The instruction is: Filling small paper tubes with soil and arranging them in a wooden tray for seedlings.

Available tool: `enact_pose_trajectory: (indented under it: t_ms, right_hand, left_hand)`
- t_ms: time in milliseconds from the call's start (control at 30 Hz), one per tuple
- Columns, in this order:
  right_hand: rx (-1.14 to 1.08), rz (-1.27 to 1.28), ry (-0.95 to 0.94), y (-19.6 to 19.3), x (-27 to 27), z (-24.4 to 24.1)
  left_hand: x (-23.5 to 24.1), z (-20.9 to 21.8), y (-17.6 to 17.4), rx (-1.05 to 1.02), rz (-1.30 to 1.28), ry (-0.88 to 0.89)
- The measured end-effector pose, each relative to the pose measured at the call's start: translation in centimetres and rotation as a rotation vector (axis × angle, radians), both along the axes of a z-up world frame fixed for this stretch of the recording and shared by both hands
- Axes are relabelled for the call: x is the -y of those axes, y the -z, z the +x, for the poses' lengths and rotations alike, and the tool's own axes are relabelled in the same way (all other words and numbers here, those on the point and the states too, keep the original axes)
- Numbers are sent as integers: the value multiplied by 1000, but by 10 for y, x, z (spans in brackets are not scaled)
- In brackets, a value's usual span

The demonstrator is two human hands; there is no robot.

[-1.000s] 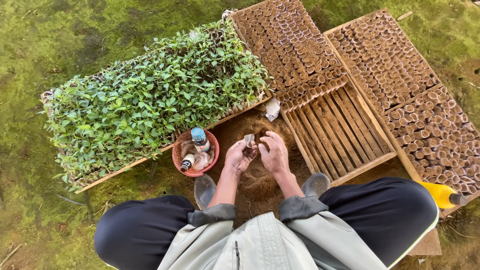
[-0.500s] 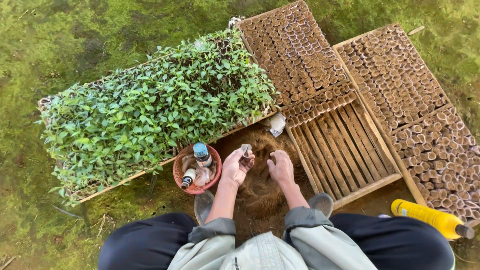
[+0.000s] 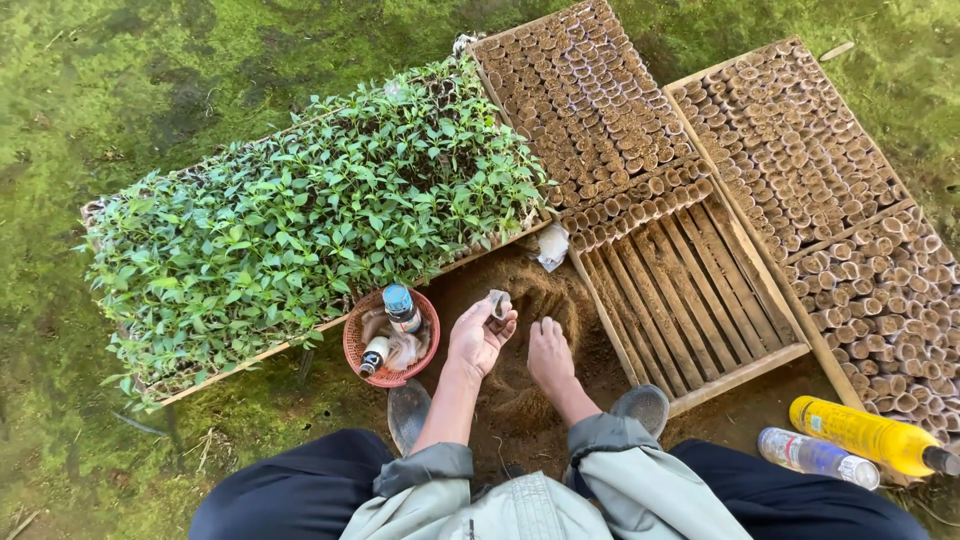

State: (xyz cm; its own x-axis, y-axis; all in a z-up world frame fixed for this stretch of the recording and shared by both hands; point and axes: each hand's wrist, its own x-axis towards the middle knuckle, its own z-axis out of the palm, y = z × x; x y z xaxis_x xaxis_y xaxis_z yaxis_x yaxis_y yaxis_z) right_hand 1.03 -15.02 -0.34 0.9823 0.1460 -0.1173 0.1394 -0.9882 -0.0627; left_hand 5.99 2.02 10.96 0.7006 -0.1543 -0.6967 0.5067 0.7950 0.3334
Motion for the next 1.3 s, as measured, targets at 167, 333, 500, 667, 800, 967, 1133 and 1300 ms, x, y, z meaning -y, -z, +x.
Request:
enact_pose_trajectory:
  t_ms: [167, 333, 500, 667, 800, 967, 1133, 1300]
  right_hand:
    - [-11, -3, -117, -16, -4, -35]
    - [-142, 146, -31, 20, 6, -34]
    - [-319, 1037, 772, -27, 7, -11]
    - [-282, 1469, 824, -153, -3, 12]
    - [-275, 1447, 714, -221, -25, 19]
    - [-271, 1473, 677, -214, -29, 31]
    - [-259, 1446, 643, -215, -37, 36]
    - [-210, 1287, 565, -208, -45, 39]
  left_hand:
    - [3, -10, 0, 4, -3, -7]
    - [2, -14, 7, -18, -38, -20]
    - [2, -12, 28, -79, -51, -74]
    - [7, -8, 62, -99, -79, -92]
    - [10, -9, 56, -103, -102, -104]
    - [13, -10, 45, -103, -78, -104]
    - [16, -8, 56, -93, -68, -94]
    - [16, -11, 35, -91, -76, -103]
